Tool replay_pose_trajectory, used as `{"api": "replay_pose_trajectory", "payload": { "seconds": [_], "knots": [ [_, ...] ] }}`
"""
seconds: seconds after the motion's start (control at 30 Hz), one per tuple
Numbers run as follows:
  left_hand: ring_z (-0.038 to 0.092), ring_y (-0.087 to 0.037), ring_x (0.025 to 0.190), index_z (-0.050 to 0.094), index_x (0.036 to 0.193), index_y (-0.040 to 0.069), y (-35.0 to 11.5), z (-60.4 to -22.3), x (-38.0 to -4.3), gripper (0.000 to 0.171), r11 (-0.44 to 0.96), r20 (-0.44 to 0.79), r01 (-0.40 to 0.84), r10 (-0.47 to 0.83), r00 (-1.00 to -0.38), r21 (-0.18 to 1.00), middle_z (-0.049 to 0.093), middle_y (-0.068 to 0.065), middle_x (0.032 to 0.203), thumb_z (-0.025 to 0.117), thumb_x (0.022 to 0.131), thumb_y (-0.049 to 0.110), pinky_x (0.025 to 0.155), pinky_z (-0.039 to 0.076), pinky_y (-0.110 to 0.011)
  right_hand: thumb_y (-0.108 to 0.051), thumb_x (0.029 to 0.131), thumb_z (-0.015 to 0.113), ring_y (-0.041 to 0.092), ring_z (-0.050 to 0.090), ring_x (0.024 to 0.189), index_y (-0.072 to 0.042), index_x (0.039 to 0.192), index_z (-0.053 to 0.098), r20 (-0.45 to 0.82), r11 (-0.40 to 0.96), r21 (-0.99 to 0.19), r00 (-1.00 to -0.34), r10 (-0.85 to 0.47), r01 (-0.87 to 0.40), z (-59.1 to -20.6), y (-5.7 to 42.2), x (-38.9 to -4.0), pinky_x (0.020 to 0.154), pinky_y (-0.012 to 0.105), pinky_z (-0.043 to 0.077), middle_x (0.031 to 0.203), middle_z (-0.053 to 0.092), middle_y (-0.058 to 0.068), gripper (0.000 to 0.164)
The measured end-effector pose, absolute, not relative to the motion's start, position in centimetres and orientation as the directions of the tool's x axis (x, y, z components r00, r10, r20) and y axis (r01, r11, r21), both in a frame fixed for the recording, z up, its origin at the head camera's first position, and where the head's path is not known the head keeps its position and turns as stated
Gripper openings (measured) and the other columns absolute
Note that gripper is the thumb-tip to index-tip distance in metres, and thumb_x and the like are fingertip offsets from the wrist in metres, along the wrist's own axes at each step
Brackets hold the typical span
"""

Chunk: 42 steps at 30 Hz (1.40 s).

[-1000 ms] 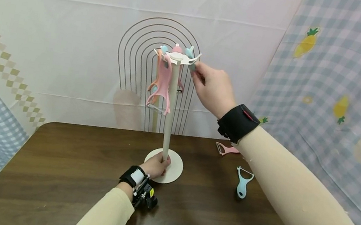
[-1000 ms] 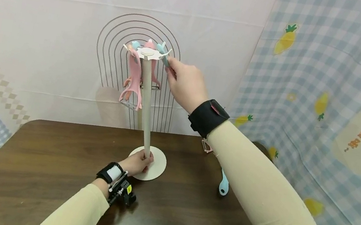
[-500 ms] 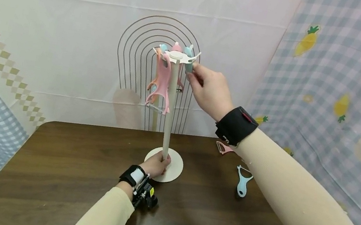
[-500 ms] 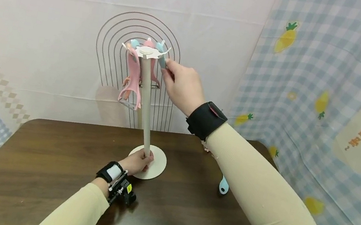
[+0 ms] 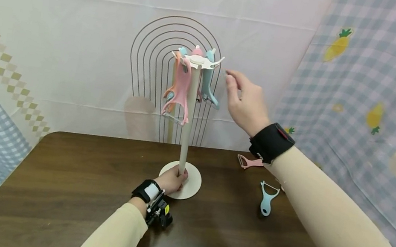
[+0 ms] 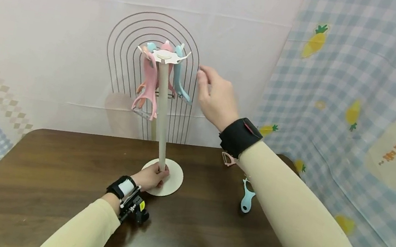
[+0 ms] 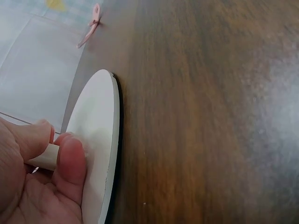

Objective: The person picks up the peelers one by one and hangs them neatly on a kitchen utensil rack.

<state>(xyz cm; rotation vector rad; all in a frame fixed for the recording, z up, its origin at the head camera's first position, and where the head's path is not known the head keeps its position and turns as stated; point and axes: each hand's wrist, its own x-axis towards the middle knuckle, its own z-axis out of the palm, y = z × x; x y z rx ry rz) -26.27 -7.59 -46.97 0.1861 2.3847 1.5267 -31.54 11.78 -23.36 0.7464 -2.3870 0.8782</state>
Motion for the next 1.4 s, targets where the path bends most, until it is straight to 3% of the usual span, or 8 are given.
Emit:
{"api": "replay_pose_trajectory", "payload": {
  "seconds": [0.17, 0.37, 0.53, 0.7, 0.83, 1.1, 1.4],
  "knots": [
    [0.049, -0.016, 0.064, 0.046, 0.106, 0.002, -7.7, -47.0, -26.3, 0.011, 0.407, -0.203, -0.089, 0.245, -0.948, 0.909, 0.048, -0.006, 0.074, 0.042, 0.105, 0.013, 0.06, 0.046, -0.027, -0.041, 0.103, 0.039, 0.031, 0.06, 0.112, -0.005, 0.142, 0.044, 0.431, 0.769, -0.439, -0.86, -0.273, -0.464, -25.8, 14.4, -33.5, 0.093, 0.045, 0.046, 0.133, 0.056, 0.018, 0.053],
    [0.051, -0.018, 0.068, 0.047, 0.109, 0.003, -7.5, -47.2, -26.4, 0.014, 0.414, -0.228, -0.123, 0.216, -0.949, 0.902, 0.05, -0.008, 0.08, 0.043, 0.105, 0.016, 0.063, 0.049, -0.029, -0.026, 0.101, 0.051, 0.035, 0.065, 0.086, -0.001, 0.142, 0.041, 0.225, 0.881, -0.168, -0.888, -0.402, -0.442, -31.5, 18.8, -35.6, 0.077, 0.049, 0.05, 0.117, 0.062, 0.024, 0.049],
    [0.05, -0.017, 0.066, 0.047, 0.108, 0.003, -6.7, -47.1, -26.1, 0.014, 0.411, -0.213, -0.106, 0.225, -0.951, 0.905, 0.049, -0.007, 0.077, 0.043, 0.105, 0.016, 0.061, 0.048, -0.027, -0.013, 0.093, 0.062, 0.034, 0.064, 0.089, -0.002, 0.136, 0.048, 0.155, 0.787, 0.09, -0.772, -0.617, -0.611, -36.7, 23.8, -35.4, 0.071, 0.048, 0.051, 0.116, 0.062, 0.02, 0.047],
    [0.048, -0.015, 0.062, 0.048, 0.106, 0.002, -5.9, -46.7, -25.3, 0.013, 0.409, -0.21, -0.102, 0.23, -0.95, 0.907, 0.047, -0.005, 0.072, 0.042, 0.105, 0.014, 0.058, 0.045, -0.026, -0.01, 0.087, 0.068, 0.038, 0.061, 0.104, -0.002, 0.132, 0.053, 0.11, 0.657, 0.228, -0.651, -0.751, -0.719, -39.8, 28.8, -32.8, 0.082, 0.051, 0.049, 0.123, 0.059, 0.021, 0.048],
    [0.049, -0.015, 0.063, 0.048, 0.106, 0.003, -5.5, -46.8, -25.2, 0.013, 0.41, -0.212, -0.106, 0.221, -0.952, 0.906, 0.048, -0.005, 0.072, 0.043, 0.104, 0.015, 0.059, 0.046, -0.026, -0.011, 0.082, 0.072, 0.037, 0.056, 0.115, -0.006, 0.137, 0.05, 0.021, 0.547, 0.339, -0.576, -0.817, -0.765, -41.3, 32.1, -31.0, 0.084, 0.051, 0.048, 0.13, 0.056, 0.02, 0.059],
    [0.048, -0.014, 0.061, 0.048, 0.104, 0.004, -5.3, -47.1, -25.4, 0.012, 0.42, -0.211, -0.1, 0.226, -0.951, 0.902, 0.047, -0.004, 0.07, 0.043, 0.105, 0.015, 0.057, 0.045, -0.025, -0.011, 0.073, 0.078, 0.037, 0.045, 0.128, -0.015, 0.146, 0.041, -0.162, 0.365, 0.381, -0.45, -0.878, -0.849, -42.5, 36.2, -27.6, 0.092, 0.057, 0.042, 0.144, 0.044, 0.017, 0.082],
    [0.047, -0.013, 0.06, 0.047, 0.105, 0.003, -5.1, -46.6, -25.1, 0.012, 0.406, -0.199, -0.09, 0.234, -0.952, 0.909, 0.046, -0.003, 0.069, 0.042, 0.104, 0.014, 0.056, 0.044, -0.024, -0.015, 0.072, 0.083, 0.033, 0.051, 0.123, -0.012, 0.139, 0.05, -0.123, 0.319, 0.418, -0.401, -0.908, -0.851, -43.7, 36.5, -27.0, 0.091, 0.054, 0.044, 0.135, 0.054, 0.016, 0.075]
  ]
}}
